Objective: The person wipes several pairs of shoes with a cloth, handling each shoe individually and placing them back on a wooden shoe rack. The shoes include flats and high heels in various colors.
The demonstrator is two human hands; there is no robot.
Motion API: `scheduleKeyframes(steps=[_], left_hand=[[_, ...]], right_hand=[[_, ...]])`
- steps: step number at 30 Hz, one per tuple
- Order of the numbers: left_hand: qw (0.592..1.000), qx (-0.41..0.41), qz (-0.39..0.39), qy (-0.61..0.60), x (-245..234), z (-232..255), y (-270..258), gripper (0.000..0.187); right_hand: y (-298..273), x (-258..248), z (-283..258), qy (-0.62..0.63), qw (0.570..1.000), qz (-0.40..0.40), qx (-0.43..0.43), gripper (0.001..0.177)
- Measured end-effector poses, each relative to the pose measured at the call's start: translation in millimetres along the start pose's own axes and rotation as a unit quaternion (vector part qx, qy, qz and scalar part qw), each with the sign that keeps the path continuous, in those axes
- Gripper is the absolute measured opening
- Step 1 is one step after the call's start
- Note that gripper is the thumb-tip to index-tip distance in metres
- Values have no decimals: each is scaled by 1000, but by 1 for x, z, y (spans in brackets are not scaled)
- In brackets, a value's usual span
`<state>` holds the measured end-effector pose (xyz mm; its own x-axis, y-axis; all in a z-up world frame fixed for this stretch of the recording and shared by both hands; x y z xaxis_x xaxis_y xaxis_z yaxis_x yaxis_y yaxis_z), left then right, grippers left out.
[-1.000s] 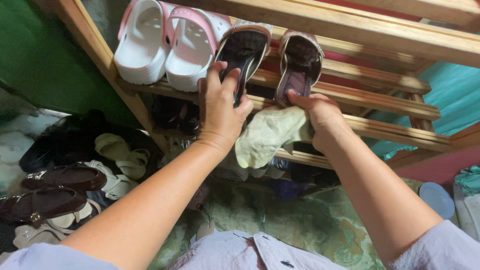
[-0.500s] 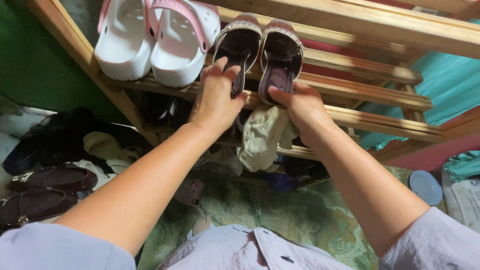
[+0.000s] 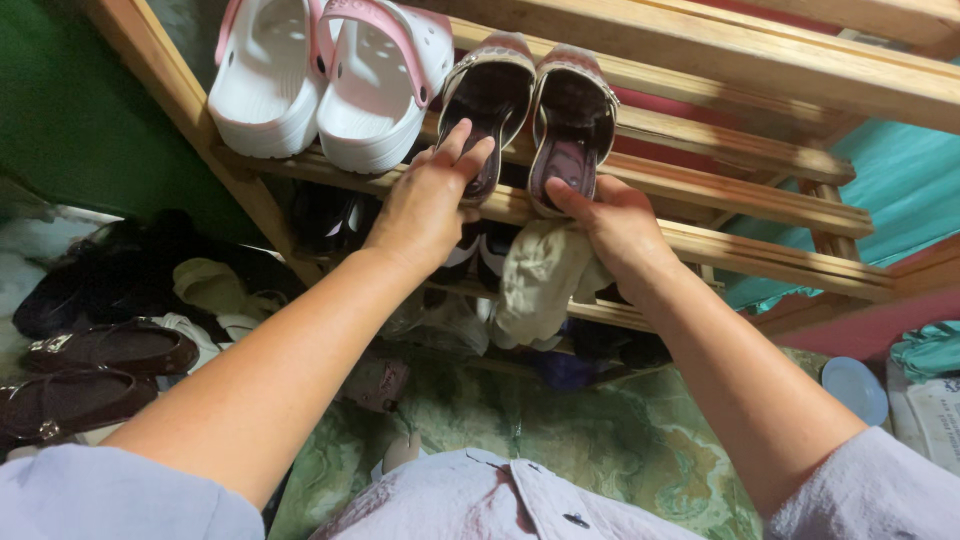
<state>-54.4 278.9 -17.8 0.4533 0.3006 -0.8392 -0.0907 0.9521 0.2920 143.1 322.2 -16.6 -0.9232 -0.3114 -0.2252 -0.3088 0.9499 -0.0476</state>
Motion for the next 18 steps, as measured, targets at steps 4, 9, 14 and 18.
scheduleKeyframes(steps=[4,9,14,18], left_hand=[[1000,7,-2,26,0,-4,4,79],[999,22,6,42,-4,-3,5,79],[998,6,-7,67,-3,-4,3,77],[996,34,12,77,-10,-3,5,80]], right_hand=[[2,-1,1,-44,999,-25,-9,46],[8,1,-1,-144,983,-37,-103,45],[8,0,-3,-213,970,-15,-116,46],[7,0,-6,-208,978,6,-32,61]])
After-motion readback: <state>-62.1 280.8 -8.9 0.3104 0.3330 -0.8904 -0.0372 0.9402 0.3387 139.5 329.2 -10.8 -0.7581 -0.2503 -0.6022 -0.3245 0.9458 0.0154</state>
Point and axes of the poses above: each hand's wrist, its own y-axis towards the middle knuckle, its own x-axis out of the palm, z = x × y, the point moved 6 cm from there along y, towards the middle knuckle, and after that the axes turned 8 degrees about -x, right-handed, at the moved point
